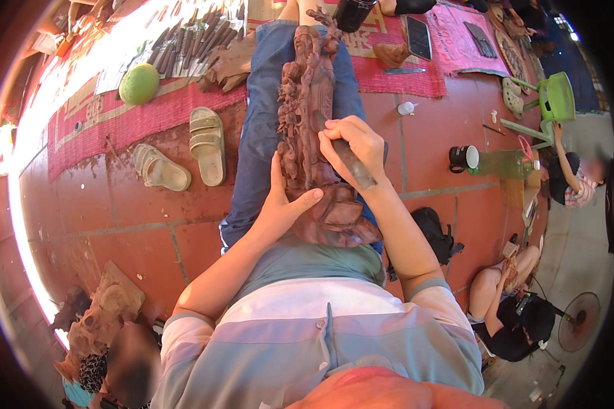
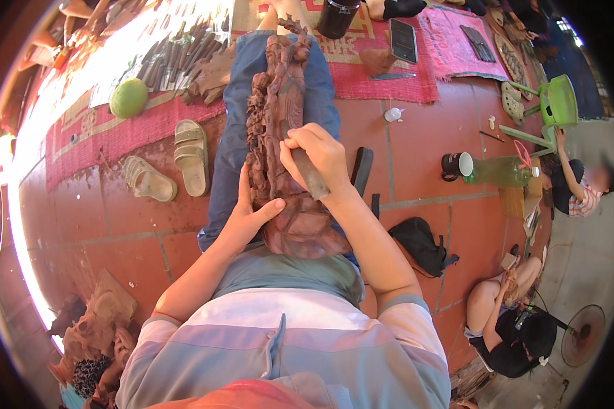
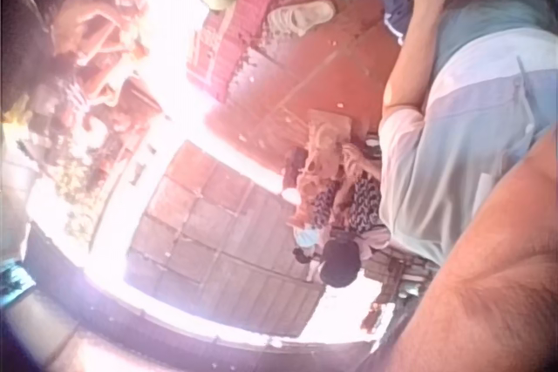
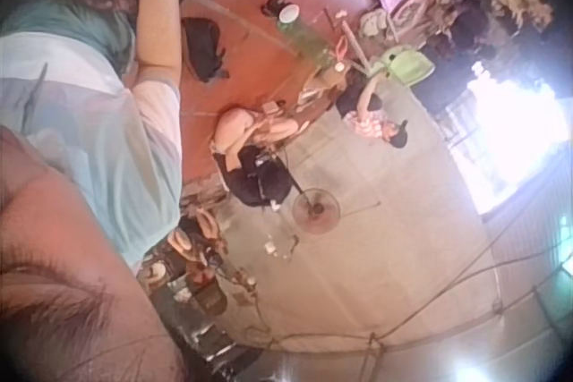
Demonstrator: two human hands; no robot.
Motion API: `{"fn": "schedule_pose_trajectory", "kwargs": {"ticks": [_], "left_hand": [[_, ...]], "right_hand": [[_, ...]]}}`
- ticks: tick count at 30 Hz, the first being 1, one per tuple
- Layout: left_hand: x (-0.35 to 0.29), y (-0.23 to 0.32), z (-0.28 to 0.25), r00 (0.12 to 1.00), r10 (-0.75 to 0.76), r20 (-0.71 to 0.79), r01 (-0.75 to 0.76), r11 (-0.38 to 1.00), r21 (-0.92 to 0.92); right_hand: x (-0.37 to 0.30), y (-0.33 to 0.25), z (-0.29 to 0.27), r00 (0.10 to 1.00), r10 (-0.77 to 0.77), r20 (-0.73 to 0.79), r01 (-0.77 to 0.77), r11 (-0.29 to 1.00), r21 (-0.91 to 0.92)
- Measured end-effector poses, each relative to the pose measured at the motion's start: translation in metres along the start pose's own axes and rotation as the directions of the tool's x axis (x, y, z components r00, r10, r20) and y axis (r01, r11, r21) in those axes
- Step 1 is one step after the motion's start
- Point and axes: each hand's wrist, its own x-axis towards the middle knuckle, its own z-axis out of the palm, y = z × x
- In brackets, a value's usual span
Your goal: The person sits on the floor and carves a long, reddish-brown wooden object resting on their lap. They use a small carving knife in their right hand to shape the wood while holding it steady with their left hand. The person occasionally pauses to inspect the work or adjust their grip.
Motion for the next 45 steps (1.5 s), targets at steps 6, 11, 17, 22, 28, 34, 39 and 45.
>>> {"fn": "schedule_pose_trajectory", "kwargs": {"ticks": [6, 11, 17, 22, 28, 34, 39, 45], "left_hand": [[-0.001, 0.002, 0.0, 1.0, -0.006, 0.023, 0.006, 1.0, -0.019], [-0.002, 0.003, 0.003, 1.0, 0.005, 0.004, -0.005, 1.0, -0.027], [0.001, 0.001, 0.0, 0.999, 0.033, 0.039, -0.032, 0.999, -0.018], [0.002, -0.003, -0.001, 0.998, 0.048, 0.038, -0.046, 0.997, -0.058], [0.0, -0.003, -0.001, 0.996, 0.081, 0.032, -0.083, 0.995, 0.06], [0.0, 0.001, -0.001, 0.999, 0.014, 0.049, -0.011, 0.998, -0.069], [-0.002, 0.0, 0.001, 0.999, 0.04, 0.007, -0.04, 0.996, 0.079], [-0.002, 0.006, 0.002, 1.0, 0.001, 0.028, -0.002, 1.0, 0.028]], "right_hand": [[0.014, 0.016, 0.002, 0.998, -0.055, -0.026, 0.056, 0.998, 0.027], [-0.001, -0.008, -0.014, 0.999, 0.028, 0.015, -0.029, 0.998, 0.048], [0.006, 0.01, -0.007, 0.997, 0.071, 0.003, -0.071, 0.995, 0.076], [0.005, -0.005, -0.015, 0.998, 0.011, 0.066, -0.014, 0.999, 0.045], [-0.007, -0.003, -0.011, 1.0, 0.016, 0.014, -0.016, 1.0, 0.006], [0.006, -0.005, -0.013, 0.997, 0.074, 0.001, -0.074, 0.995, 0.069], [-0.005, -0.005, -0.018, 0.995, 0.082, 0.053, -0.086, 0.994, 0.074], [-0.006, -0.002, -0.013, 0.995, 0.103, 0.006, -0.103, 0.993, 0.06]]}}
